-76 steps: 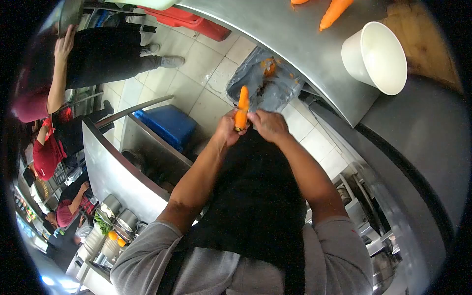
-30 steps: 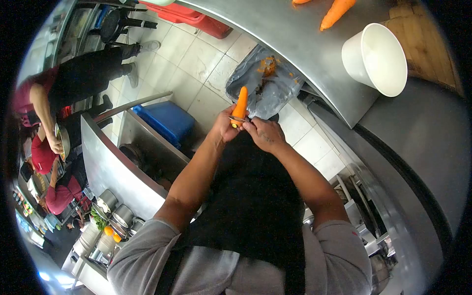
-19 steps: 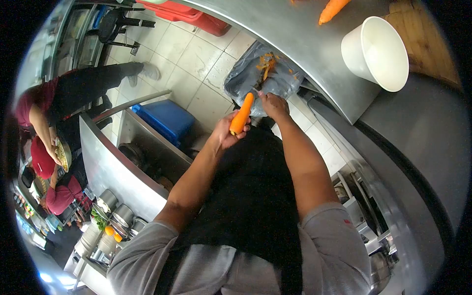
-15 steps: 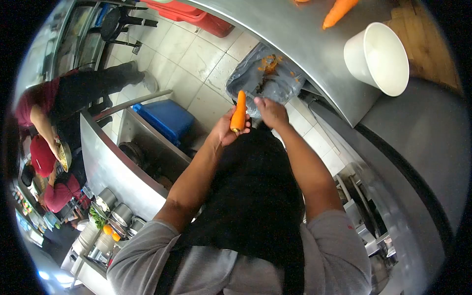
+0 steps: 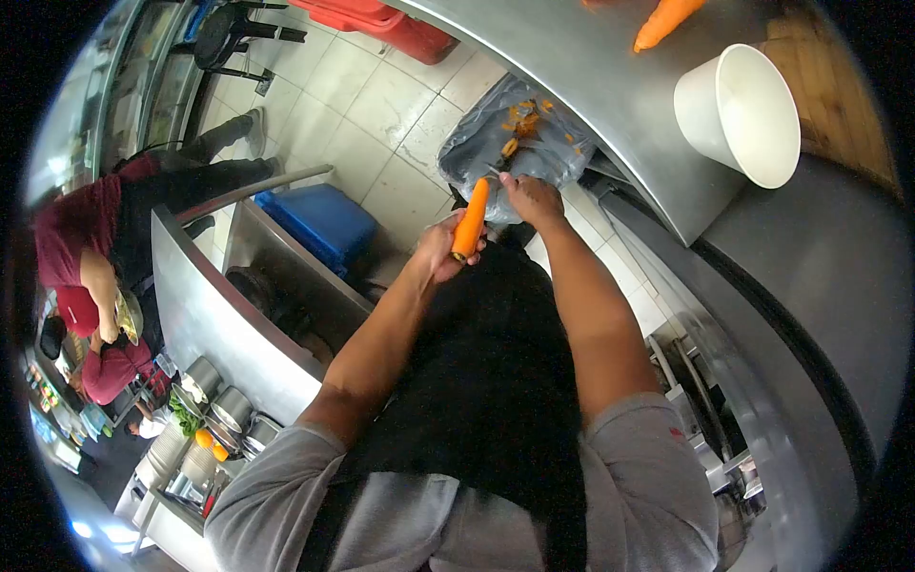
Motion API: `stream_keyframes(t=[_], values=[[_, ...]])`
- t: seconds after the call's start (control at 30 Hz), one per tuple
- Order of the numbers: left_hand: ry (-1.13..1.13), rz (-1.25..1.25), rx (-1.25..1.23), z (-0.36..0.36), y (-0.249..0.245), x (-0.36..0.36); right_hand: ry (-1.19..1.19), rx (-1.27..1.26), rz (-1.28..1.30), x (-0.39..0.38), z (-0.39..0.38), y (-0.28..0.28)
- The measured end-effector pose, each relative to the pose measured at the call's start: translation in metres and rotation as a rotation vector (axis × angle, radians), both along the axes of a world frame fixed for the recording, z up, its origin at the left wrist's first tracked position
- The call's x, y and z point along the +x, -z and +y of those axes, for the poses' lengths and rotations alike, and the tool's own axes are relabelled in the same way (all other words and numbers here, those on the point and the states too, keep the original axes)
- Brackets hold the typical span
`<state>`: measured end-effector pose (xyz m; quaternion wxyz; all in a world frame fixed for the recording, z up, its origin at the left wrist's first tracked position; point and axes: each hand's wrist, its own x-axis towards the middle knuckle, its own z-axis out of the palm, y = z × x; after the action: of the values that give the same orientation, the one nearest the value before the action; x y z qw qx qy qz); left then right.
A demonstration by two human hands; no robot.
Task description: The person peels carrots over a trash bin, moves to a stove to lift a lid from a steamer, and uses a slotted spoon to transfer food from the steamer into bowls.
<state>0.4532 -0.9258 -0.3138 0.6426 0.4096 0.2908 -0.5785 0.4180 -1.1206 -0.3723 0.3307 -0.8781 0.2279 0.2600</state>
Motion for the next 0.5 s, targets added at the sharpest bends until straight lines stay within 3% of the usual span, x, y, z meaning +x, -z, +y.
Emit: stream_keyframes(t=[0.07,0.17,0.23,0.3,0.5], values=[[-0.031,0.022,-0.012,0.002,0.005,0.003,0.073,0.089,0.025,0.000,-0.002,-0.001],[-0.151,0.021,0.130,-0.009,0.001,0.014,-0.069,0.240,-0.064,-0.022,0.031,-0.090],[-0.179,0.034,0.101,-0.011,0.005,0.014,-0.107,0.275,-0.108,-0.036,0.042,-0.104],[-0.202,0.046,0.073,-0.012,0.004,0.012,-0.093,0.239,-0.149,-0.032,0.039,-0.103],[-0.027,0.013,-0.106,0.003,0.006,-0.002,0.019,0.060,0.079,0.006,0.002,-0.015]])
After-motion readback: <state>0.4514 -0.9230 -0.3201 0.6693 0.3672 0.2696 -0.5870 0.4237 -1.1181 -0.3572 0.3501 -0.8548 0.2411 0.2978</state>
